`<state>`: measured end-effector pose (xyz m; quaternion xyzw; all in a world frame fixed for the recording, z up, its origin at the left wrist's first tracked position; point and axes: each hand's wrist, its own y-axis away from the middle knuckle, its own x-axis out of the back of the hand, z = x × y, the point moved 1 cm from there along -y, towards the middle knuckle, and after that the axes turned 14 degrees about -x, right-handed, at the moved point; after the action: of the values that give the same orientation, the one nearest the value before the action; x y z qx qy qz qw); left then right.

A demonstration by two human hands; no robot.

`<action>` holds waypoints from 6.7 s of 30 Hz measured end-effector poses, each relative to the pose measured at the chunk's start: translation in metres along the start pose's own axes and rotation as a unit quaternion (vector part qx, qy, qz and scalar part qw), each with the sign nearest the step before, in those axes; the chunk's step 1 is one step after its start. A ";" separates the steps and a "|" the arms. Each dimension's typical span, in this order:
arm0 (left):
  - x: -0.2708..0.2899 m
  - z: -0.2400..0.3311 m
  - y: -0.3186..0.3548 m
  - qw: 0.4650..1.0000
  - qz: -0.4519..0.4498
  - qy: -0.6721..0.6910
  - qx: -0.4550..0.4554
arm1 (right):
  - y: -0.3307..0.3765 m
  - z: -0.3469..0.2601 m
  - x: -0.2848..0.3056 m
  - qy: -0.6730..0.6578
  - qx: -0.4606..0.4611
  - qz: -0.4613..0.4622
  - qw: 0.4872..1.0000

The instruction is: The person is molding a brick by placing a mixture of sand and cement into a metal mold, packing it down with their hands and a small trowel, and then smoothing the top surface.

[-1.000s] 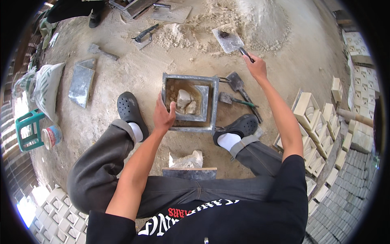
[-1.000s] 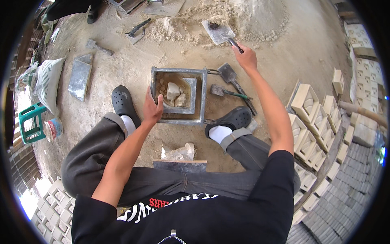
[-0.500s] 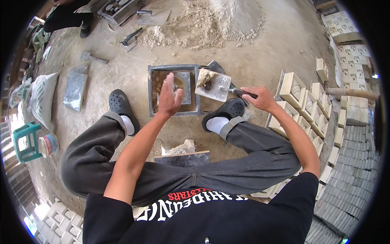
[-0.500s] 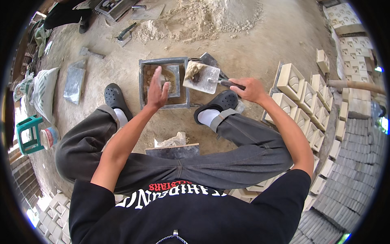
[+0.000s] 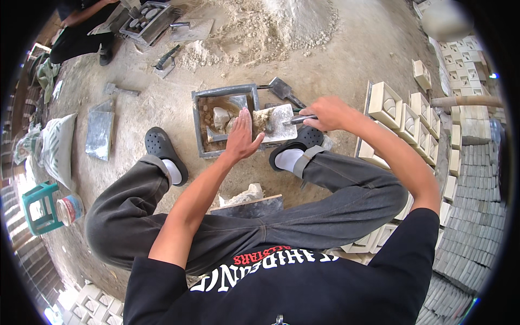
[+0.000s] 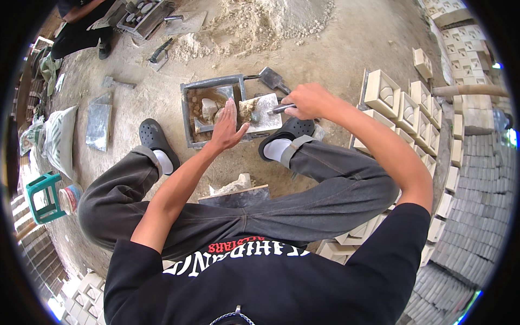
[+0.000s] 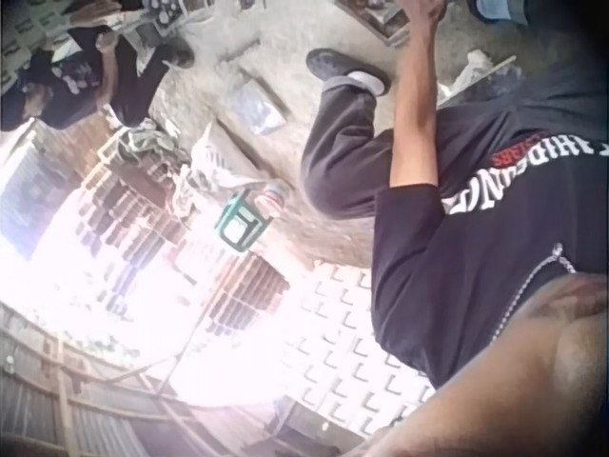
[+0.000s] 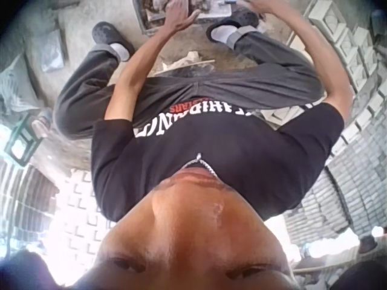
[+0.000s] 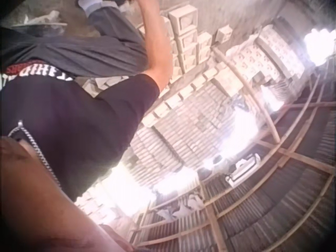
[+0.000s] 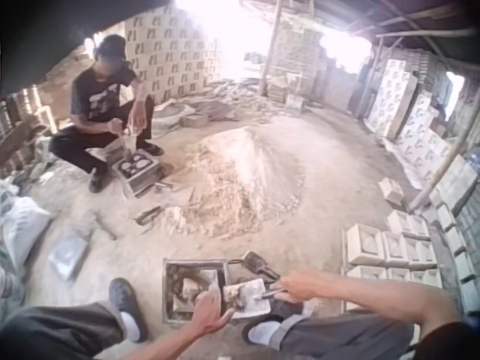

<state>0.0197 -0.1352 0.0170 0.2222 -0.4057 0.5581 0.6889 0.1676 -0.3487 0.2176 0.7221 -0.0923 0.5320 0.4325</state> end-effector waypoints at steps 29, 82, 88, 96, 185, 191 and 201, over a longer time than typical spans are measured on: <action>0.065 -0.058 0.037 0.984 0.049 -0.142 0.096 | -0.210 0.065 -0.031 -0.249 -0.292 0.088 0.919; 0.073 -0.128 -0.062 0.977 0.121 0.170 0.050 | -0.028 -0.040 -0.050 -0.363 -0.117 -0.031 0.924; 0.080 -0.141 -0.047 0.981 0.183 0.061 0.026 | -0.039 -0.049 -0.031 -0.495 -0.189 -0.181 0.829; 0.085 -0.156 -0.016 0.974 0.190 -0.063 0.110 | -0.048 -0.043 -0.021 -0.544 -0.183 -0.193 0.796; 0.071 -0.117 -0.080 0.992 0.081 0.088 -0.046 | -0.045 -0.016 -0.041 -0.354 -0.169 -0.002 0.920; 0.061 -0.130 -0.074 0.993 0.060 0.038 -0.099 | -0.053 -0.025 -0.035 -0.347 -0.158 -0.028 0.924; 0.064 -0.170 -0.053 0.964 0.077 0.247 0.061 | -0.075 -0.044 -0.030 -0.337 -0.119 -0.008 0.934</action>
<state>0.1264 0.0170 -0.0204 0.0869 -0.2038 0.6707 0.7079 0.1696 -0.2809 0.1550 0.8029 -0.2900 0.2388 0.4628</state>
